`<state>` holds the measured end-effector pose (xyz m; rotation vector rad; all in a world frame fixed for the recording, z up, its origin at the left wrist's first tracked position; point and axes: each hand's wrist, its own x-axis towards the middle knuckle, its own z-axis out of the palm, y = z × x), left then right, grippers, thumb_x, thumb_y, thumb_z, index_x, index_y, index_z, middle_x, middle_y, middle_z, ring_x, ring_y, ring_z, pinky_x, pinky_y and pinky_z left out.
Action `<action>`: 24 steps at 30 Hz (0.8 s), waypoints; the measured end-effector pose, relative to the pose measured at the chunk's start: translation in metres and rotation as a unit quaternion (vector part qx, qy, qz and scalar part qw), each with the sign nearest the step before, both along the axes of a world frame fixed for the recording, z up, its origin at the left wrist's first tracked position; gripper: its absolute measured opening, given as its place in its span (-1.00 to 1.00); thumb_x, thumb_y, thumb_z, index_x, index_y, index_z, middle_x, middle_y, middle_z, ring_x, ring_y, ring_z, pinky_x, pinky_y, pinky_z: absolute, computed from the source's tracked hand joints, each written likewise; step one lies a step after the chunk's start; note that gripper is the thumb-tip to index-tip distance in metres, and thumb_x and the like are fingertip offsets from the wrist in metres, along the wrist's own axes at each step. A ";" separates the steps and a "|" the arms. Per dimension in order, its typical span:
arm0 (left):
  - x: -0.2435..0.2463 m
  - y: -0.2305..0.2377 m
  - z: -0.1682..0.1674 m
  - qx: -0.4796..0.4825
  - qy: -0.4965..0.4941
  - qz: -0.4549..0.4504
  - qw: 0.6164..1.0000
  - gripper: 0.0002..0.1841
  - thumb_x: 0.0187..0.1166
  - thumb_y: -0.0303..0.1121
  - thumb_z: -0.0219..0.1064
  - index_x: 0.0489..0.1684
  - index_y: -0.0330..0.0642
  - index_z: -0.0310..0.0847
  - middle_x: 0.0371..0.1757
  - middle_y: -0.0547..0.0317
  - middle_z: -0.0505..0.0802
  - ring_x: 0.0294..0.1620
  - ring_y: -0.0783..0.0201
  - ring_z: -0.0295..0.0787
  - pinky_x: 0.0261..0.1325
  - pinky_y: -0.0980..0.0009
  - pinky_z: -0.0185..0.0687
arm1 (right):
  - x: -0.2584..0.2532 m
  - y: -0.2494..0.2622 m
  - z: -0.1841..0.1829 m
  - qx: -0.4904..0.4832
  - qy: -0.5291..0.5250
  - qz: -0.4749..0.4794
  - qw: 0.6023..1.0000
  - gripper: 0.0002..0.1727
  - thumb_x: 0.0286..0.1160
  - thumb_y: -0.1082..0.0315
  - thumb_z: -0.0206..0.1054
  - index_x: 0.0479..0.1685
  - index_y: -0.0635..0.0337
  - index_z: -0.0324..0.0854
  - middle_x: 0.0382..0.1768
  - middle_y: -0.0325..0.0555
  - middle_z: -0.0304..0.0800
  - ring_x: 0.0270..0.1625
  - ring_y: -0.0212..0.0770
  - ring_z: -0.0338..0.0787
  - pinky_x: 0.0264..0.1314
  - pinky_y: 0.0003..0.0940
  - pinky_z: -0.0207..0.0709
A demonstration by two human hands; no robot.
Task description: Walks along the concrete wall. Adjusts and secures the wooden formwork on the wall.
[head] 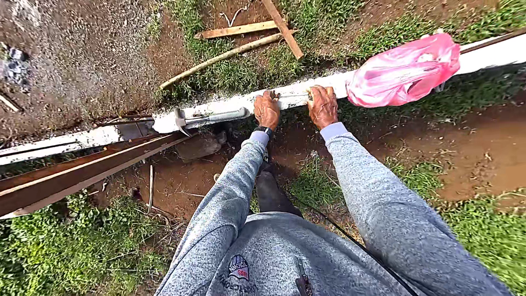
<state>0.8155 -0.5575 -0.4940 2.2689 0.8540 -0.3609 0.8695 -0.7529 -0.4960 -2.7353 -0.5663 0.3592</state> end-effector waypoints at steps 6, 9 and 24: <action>0.002 -0.001 0.001 0.077 0.001 -0.034 0.996 -0.48 0.55 -0.03 0.37 0.51 0.10 0.58 0.33 -0.21 0.70 0.38 -0.22 0.61 0.22 -0.18 0.61 | 0.003 0.004 -0.003 -0.002 0.012 -0.064 0.998 -0.41 0.62 0.23 0.36 0.65 0.08 0.43 0.58 0.11 0.56 0.62 0.24 0.50 0.62 0.20 0.39; -0.001 -0.006 0.002 0.099 0.004 -0.049 0.994 -0.36 0.53 -0.02 0.39 0.65 0.08 0.45 0.39 -0.21 0.66 0.43 -0.24 0.58 0.22 -0.21 0.60 | 0.002 0.006 -0.002 0.009 0.016 -0.083 0.996 -0.32 0.55 0.21 0.43 0.69 0.12 0.37 0.59 0.18 0.52 0.63 0.26 0.50 0.64 0.18 0.38; -0.037 0.005 0.036 0.033 -0.049 -0.068 0.996 -0.32 0.50 -0.19 0.42 0.70 0.06 0.40 0.39 -0.24 0.67 0.41 -0.24 0.60 0.32 -0.17 0.59 | 0.001 0.006 0.003 0.005 0.013 -0.073 0.997 -0.26 0.43 0.22 0.55 0.62 0.29 0.41 0.57 0.28 0.51 0.67 0.26 0.45 0.77 0.06 0.28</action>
